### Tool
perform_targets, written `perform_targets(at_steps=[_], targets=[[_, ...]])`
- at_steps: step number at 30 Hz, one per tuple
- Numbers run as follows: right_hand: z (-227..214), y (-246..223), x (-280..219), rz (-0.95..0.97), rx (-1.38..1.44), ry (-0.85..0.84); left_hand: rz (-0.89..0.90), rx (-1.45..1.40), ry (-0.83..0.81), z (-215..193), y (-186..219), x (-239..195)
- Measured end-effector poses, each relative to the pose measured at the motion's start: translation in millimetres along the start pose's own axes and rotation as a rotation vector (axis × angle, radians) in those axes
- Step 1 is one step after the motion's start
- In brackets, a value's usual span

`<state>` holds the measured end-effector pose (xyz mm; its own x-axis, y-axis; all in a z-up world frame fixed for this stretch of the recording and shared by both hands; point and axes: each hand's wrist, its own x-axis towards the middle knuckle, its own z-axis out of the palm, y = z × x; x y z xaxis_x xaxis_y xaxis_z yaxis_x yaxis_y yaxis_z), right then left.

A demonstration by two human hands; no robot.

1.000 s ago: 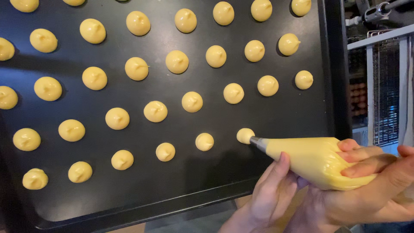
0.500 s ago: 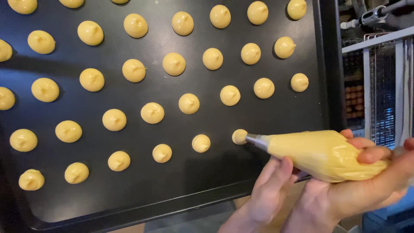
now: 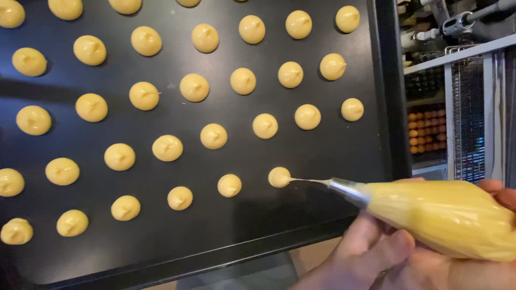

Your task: The person pipes small, uniform dollops of yellow dough onto a black baking sheet using a piping bag. They systematically fill rows on the tray, refill the piping bag from a metal mixing bowl using a spatula, and continue the process until the tray is nearly full.

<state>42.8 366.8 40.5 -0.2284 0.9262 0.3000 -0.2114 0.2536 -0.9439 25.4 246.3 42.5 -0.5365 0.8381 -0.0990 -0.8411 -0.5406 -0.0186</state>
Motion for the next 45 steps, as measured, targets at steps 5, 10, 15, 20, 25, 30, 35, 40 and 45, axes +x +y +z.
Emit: perform_targets(at_steps=[5,10,15,20,25,30,35,40,45], targets=[[4.4,7.7,4.0,-0.164,-0.221,-0.058,0.01,-0.068,0.048,-18.6,-26.0,36.2],[9.4,14.3,5.8,-0.124,-0.28,-0.031,0.064,-0.045,0.107,-52.0,-43.9,46.7],[5.2,15.9,8.1,-0.125,-0.289,-0.098,0.065,-0.067,0.109,-61.8,-52.9,48.1],[8.3,9.1,9.0,-0.11,-0.275,-0.06,0.075,-0.031,0.094,-56.7,-54.4,46.9],[15.0,4.2,10.4,-0.095,-0.244,-0.058,0.091,-0.01,0.083,-51.0,-49.9,46.3],[14.7,4.7,19.2,-0.035,-0.159,-0.155,0.107,-0.02,0.124,-38.8,-42.8,48.1],[12.8,8.0,40.0,0.146,0.04,-0.042,0.122,0.17,0.092,-36.0,-41.9,50.1],[8.8,18.4,43.5,0.005,-0.079,-0.106,0.07,0.086,0.114,-45.0,-48.3,66.8],[-5.7,25.8,45.2,0.01,-0.135,-0.072,0.089,0.033,0.093,-28.2,-42.5,68.9]])
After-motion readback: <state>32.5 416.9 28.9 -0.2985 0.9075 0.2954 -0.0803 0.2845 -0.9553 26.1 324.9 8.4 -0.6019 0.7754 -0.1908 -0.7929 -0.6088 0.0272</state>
